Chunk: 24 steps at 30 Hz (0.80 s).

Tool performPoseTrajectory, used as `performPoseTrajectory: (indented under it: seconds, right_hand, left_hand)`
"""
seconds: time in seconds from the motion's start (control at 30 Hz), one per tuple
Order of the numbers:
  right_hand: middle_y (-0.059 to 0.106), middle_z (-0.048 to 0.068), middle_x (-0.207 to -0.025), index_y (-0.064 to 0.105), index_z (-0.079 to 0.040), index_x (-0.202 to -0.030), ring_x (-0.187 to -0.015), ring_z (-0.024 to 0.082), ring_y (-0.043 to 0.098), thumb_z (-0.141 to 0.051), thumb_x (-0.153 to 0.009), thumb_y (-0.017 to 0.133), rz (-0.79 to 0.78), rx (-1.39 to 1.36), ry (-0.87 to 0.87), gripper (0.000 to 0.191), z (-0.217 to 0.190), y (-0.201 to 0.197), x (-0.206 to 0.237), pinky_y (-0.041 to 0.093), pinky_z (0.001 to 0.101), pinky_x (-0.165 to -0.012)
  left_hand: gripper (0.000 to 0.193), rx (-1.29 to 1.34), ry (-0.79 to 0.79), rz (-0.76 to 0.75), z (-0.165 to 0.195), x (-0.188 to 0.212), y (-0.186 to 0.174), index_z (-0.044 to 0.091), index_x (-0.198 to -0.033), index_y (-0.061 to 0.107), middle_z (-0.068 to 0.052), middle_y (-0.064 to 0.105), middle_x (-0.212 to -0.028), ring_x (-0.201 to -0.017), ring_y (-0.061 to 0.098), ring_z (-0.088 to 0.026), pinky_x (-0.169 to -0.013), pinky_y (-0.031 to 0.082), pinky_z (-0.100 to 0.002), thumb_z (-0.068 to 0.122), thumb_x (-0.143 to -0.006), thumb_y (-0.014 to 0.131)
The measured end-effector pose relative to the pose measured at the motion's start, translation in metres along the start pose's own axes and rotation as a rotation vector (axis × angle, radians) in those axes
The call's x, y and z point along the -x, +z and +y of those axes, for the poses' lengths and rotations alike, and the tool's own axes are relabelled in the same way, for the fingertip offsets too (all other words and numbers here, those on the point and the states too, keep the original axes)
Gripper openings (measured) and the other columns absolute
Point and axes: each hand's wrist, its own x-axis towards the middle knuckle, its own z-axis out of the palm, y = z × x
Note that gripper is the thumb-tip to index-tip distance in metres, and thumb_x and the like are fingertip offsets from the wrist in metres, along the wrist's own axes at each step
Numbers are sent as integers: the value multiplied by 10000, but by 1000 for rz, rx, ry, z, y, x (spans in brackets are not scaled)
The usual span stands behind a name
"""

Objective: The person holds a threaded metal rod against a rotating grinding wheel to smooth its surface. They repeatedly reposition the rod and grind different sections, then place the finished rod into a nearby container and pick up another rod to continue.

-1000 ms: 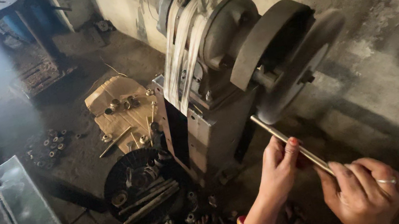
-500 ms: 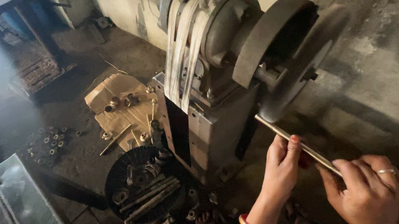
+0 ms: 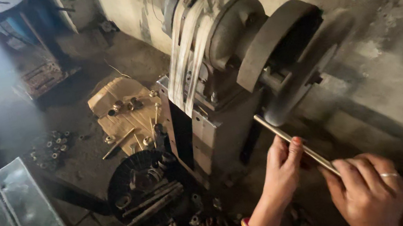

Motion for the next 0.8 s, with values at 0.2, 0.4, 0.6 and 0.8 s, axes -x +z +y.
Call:
performPoseTrajectory:
  seconds: [0.2, 0.4, 0.6, 0.8]
  right_hand:
    - [681, 56, -857, 764, -86, -925, -930, 288, 669, -313, -898, 827, 1, -28, 2, 238, 3, -3, 3, 537, 372, -776]
    - [674, 69, -771, 763, -67, -853, -870, 288, 675, -301, -834, 816, -6, -12, -15, 240, 1, -4, 0, 549, 386, -760]
    - [676, 81, -728, 759, -43, -822, -822, 294, 684, -283, -825, 816, 9, -41, -66, 247, 6, -8, -4, 555, 392, -753]
    - [667, 72, -686, 760, -54, -833, -798, 271, 680, -301, -831, 834, -2, -43, -59, 258, 6, -12, -1, 546, 372, -741]
  left_hand:
    - [284, -47, 6, -7, 2, 1, 0, 65, -1044, 527, 38, 554, -813, -699, 514, -55, -626, 443, -229, 343, -1096, 551]
    - [308, -69, 45, -4, 3, 2, 0, 41, -1052, 514, 22, 546, -850, -743, 504, -57, -651, 442, -238, 332, -1138, 563]
    - [284, -32, -16, -42, 1, 5, 2, 60, -1065, 503, 18, 568, -804, -689, 539, -60, -623, 460, -235, 337, -1106, 549]
    - [299, -32, -41, -48, -1, 8, 0, 50, -1072, 504, 16, 579, -808, -688, 564, -67, -620, 480, -240, 345, -1108, 543]
